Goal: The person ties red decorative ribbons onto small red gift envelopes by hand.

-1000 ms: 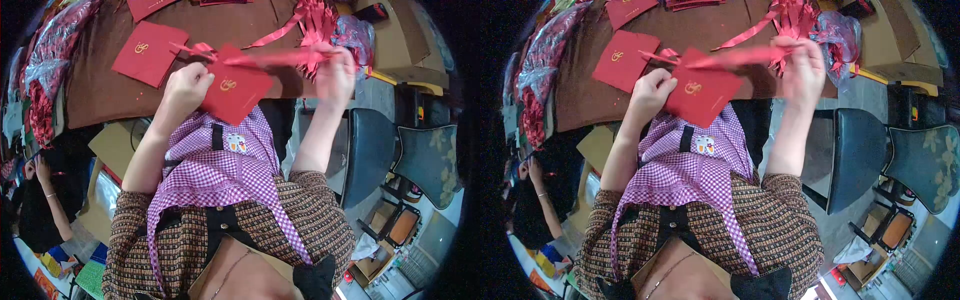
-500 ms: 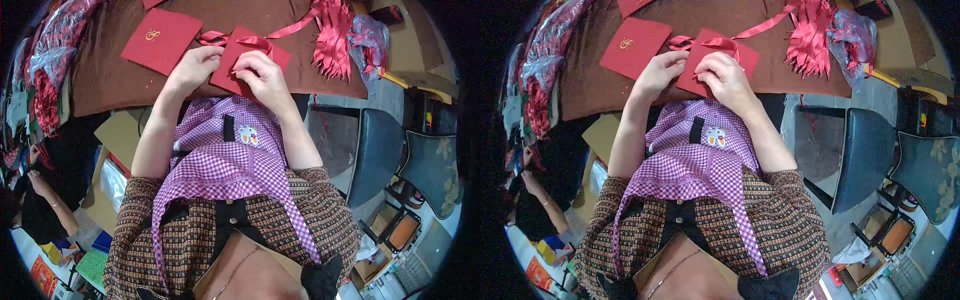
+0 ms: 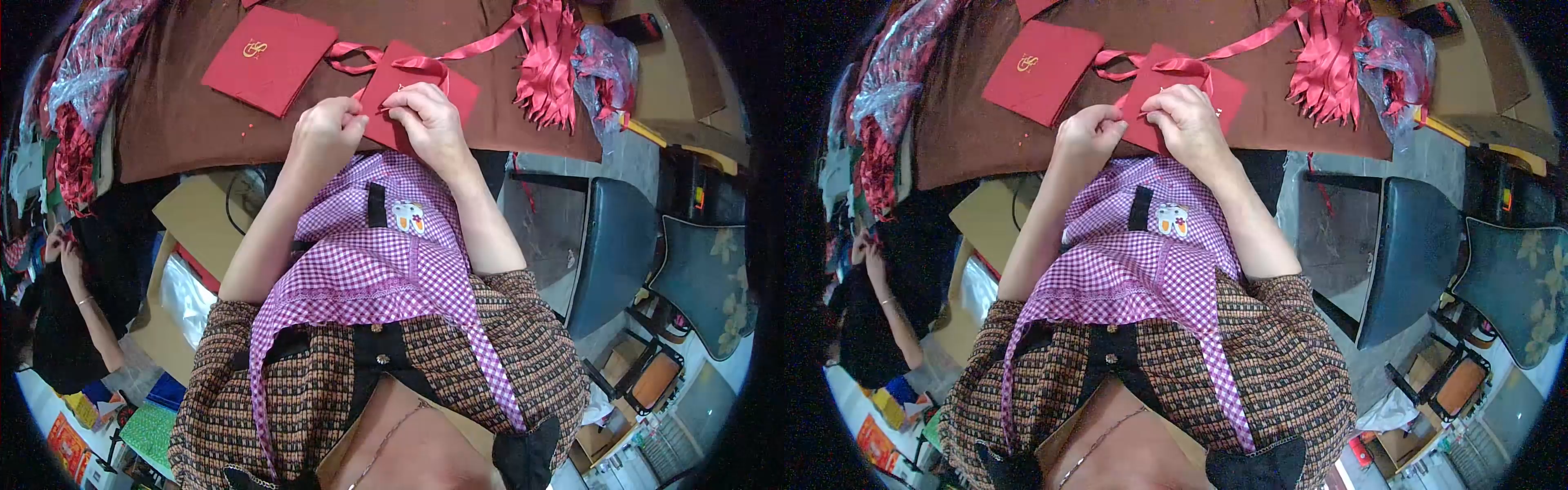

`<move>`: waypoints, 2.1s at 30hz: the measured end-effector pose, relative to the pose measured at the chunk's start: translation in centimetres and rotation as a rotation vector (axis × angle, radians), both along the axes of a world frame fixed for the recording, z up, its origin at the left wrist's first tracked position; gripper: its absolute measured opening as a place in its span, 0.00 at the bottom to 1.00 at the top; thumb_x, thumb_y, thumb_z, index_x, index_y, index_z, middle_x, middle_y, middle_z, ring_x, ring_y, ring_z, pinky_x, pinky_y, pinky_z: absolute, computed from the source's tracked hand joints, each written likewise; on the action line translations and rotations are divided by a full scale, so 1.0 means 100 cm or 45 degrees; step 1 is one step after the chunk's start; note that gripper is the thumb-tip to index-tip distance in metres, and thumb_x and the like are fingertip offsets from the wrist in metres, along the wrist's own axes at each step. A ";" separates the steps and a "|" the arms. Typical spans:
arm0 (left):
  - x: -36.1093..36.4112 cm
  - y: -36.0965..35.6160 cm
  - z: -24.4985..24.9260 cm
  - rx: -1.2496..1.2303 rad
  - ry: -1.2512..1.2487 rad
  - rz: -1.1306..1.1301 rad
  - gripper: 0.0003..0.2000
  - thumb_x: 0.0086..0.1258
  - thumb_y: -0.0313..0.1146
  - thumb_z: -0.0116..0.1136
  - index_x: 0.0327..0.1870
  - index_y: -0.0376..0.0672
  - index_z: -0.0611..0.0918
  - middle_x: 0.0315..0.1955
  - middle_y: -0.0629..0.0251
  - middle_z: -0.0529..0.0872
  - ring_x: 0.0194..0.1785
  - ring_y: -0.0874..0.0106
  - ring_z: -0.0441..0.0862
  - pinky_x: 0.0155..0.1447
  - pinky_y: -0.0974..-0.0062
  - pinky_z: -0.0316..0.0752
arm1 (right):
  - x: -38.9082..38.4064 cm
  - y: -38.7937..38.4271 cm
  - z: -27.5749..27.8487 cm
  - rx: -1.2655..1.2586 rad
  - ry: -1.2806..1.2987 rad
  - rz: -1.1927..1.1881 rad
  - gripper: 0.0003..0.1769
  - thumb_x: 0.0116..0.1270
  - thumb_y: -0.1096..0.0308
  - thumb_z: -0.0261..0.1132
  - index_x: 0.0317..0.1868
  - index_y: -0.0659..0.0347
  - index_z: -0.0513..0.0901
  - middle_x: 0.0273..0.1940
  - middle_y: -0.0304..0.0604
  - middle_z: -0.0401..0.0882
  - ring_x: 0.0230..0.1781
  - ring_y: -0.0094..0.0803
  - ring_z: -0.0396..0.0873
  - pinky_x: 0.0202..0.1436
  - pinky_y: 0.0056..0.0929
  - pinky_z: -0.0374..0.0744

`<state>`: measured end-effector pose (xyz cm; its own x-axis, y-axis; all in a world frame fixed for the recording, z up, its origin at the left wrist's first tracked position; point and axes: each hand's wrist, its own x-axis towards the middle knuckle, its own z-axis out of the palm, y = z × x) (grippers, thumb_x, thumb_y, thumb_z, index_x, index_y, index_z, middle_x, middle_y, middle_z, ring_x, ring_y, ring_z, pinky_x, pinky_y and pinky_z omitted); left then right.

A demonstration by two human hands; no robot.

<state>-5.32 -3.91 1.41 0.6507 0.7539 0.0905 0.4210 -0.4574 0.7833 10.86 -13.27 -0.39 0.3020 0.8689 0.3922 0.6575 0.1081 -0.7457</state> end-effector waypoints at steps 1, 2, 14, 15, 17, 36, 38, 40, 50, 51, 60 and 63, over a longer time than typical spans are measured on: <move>0.000 0.000 -0.004 0.039 -0.005 -0.005 0.10 0.60 0.28 0.64 0.40 0.34 0.83 0.25 0.59 0.83 0.27 0.73 0.79 0.35 0.75 0.75 | 0.000 0.000 -0.001 0.000 -0.001 0.001 0.07 0.56 0.77 0.67 0.37 0.63 0.84 0.36 0.42 0.82 0.43 0.36 0.80 0.48 0.31 0.77; 0.000 0.000 -0.008 0.039 -0.006 -0.004 0.10 0.60 0.28 0.64 0.40 0.34 0.83 0.25 0.59 0.83 0.27 0.73 0.79 0.35 0.75 0.75 | 0.000 0.001 -0.001 -0.002 -0.016 -0.003 0.07 0.56 0.77 0.67 0.36 0.63 0.84 0.36 0.42 0.82 0.43 0.36 0.80 0.49 0.31 0.77; 0.004 0.004 -0.017 0.037 0.043 0.050 0.13 0.56 0.26 0.67 0.42 0.34 0.82 0.28 0.61 0.81 0.29 0.73 0.77 0.36 0.75 0.75 | -0.004 0.001 -0.004 0.018 -0.053 -0.041 0.05 0.56 0.74 0.68 0.35 0.61 0.84 0.35 0.42 0.81 0.45 0.37 0.79 0.52 0.34 0.75; 0.005 0.005 -0.019 0.031 0.000 0.053 0.13 0.56 0.26 0.67 0.42 0.34 0.82 0.29 0.62 0.81 0.29 0.75 0.76 0.37 0.76 0.75 | -0.004 0.001 -0.005 0.017 -0.054 -0.043 0.05 0.56 0.74 0.68 0.34 0.61 0.84 0.35 0.42 0.81 0.44 0.38 0.79 0.52 0.34 0.74; 0.005 0.005 -0.022 0.025 -0.041 0.052 0.13 0.56 0.26 0.67 0.42 0.34 0.81 0.29 0.63 0.80 0.29 0.76 0.75 0.37 0.77 0.74 | -0.005 0.002 -0.006 0.005 -0.089 -0.050 0.05 0.57 0.73 0.67 0.34 0.62 0.84 0.35 0.42 0.81 0.44 0.38 0.78 0.52 0.34 0.73; 0.008 0.007 -0.011 -0.654 -0.338 0.041 0.13 0.56 0.23 0.60 0.43 0.30 0.81 0.24 0.74 0.76 0.28 0.85 0.70 0.30 0.84 0.68 | -0.020 0.002 0.010 0.019 -0.434 -0.134 0.06 0.56 0.72 0.68 0.31 0.62 0.78 0.30 0.43 0.76 0.37 0.41 0.75 0.44 0.39 0.70; 0.007 0.006 -0.010 -0.653 -0.330 0.031 0.14 0.56 0.23 0.60 0.44 0.30 0.81 0.24 0.73 0.76 0.28 0.85 0.71 0.31 0.84 0.68 | -0.020 0.001 0.011 0.014 -0.440 -0.136 0.07 0.56 0.72 0.69 0.31 0.62 0.78 0.30 0.43 0.76 0.37 0.41 0.75 0.44 0.39 0.70; 0.008 0.005 -0.010 -0.597 -0.322 0.050 0.13 0.57 0.23 0.61 0.44 0.30 0.81 0.25 0.72 0.78 0.29 0.83 0.72 0.33 0.83 0.71 | -0.021 0.001 0.013 0.011 -0.446 -0.138 0.07 0.55 0.72 0.69 0.31 0.62 0.77 0.30 0.43 0.76 0.37 0.42 0.75 0.43 0.39 0.70; 0.011 -0.006 0.000 -0.462 -0.282 0.094 0.13 0.56 0.23 0.61 0.43 0.29 0.81 0.28 0.65 0.82 0.31 0.79 0.76 0.38 0.79 0.75 | -0.028 -0.001 0.030 -0.095 -0.605 -0.163 0.07 0.54 0.73 0.68 0.30 0.62 0.77 0.30 0.45 0.77 0.36 0.42 0.76 0.43 0.40 0.71; 0.012 -0.006 -0.002 -0.423 -0.293 0.096 0.12 0.56 0.23 0.61 0.42 0.30 0.81 0.29 0.64 0.82 0.32 0.78 0.76 0.38 0.79 0.75 | -0.028 -0.001 0.031 -0.092 -0.628 -0.159 0.07 0.54 0.73 0.68 0.30 0.62 0.77 0.30 0.45 0.77 0.36 0.42 0.77 0.43 0.40 0.71; 0.018 -0.009 -0.001 0.454 -0.297 -0.019 0.07 0.56 0.21 0.58 0.36 0.37 0.82 0.32 0.56 0.78 0.39 0.58 0.76 0.45 0.63 0.73 | -0.028 -0.002 0.021 -0.016 -0.502 -0.193 0.07 0.54 0.73 0.68 0.31 0.62 0.77 0.30 0.45 0.77 0.34 0.43 0.77 0.42 0.41 0.73; 0.016 -0.010 -0.001 0.572 -0.219 -0.030 0.06 0.57 0.22 0.57 0.36 0.38 0.81 0.32 0.57 0.79 0.39 0.56 0.76 0.46 0.60 0.72 | -0.032 -0.002 0.019 -0.034 -0.556 -0.214 0.08 0.54 0.72 0.68 0.31 0.62 0.76 0.30 0.45 0.77 0.34 0.43 0.77 0.42 0.40 0.73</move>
